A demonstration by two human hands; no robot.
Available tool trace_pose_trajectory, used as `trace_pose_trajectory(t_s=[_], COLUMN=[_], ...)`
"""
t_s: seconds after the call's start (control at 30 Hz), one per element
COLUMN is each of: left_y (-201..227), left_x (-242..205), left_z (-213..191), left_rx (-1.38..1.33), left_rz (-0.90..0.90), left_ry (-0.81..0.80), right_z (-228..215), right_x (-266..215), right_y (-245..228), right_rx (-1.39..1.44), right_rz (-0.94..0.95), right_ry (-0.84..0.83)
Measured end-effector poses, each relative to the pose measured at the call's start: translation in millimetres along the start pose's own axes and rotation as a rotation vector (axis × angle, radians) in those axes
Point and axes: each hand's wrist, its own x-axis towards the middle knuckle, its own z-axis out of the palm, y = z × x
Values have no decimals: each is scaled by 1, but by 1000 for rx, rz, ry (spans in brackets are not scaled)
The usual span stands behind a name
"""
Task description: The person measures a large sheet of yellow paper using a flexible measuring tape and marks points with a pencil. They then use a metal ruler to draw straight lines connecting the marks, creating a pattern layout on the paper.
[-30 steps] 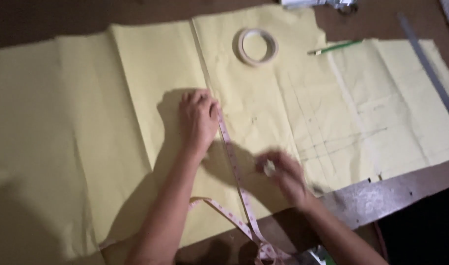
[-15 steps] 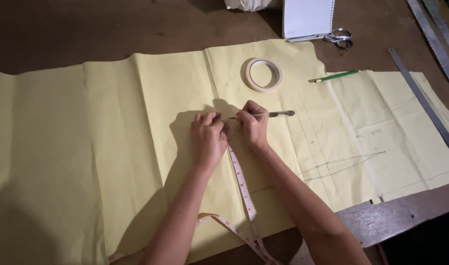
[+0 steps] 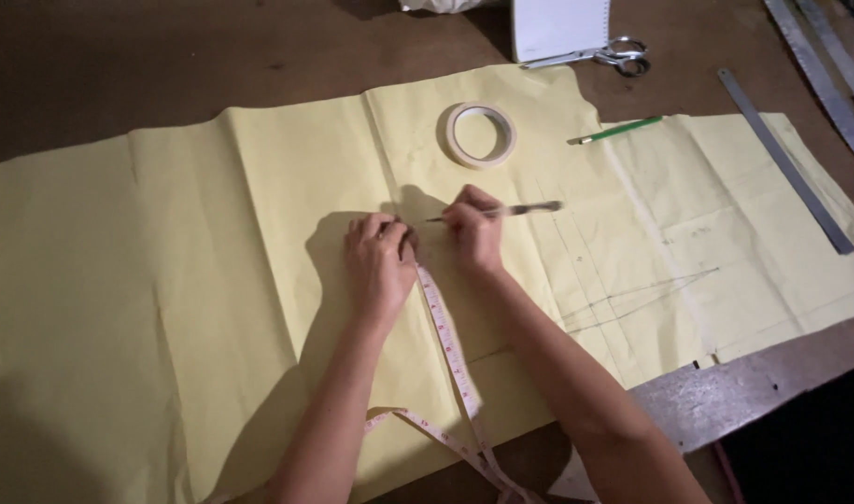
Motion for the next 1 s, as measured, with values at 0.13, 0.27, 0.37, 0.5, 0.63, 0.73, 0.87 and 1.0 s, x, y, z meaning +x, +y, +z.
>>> trace_pose_trajectory(t_s=[0.13, 0.27, 0.37, 0.5, 0.63, 0.73, 0.87, 1.0], left_y=[2, 1, 1, 13, 59, 105, 135, 146], left_x=[2, 1, 3, 7, 0, -19, -58, -80], left_z=[-5, -2, -4, -16, -33, -47, -58, -75], left_rx=[-20, -12, -12, -70, -364, -461, -710, -813], left_rz=[-4, 8, 7, 62, 53, -5, -88, -335], left_ry=[-16, -50, -58, -61, -209, -479, -670, -852], right_z=[-46, -101, -126, -154, -152, -149, -161, -160], right_x=[-2, -45, -93, -163, -180, -186, -216, -234], right_y=[3, -32, -39, -36, -51, -69, -56, -71], right_rx=[549, 18, -419, -767, -559, -488, -430, -675], right_rz=[272, 122, -135, -519, -447, -233, -218, -405], right_ry=[121, -31, -223, -574, -381, -269, -133, 37])
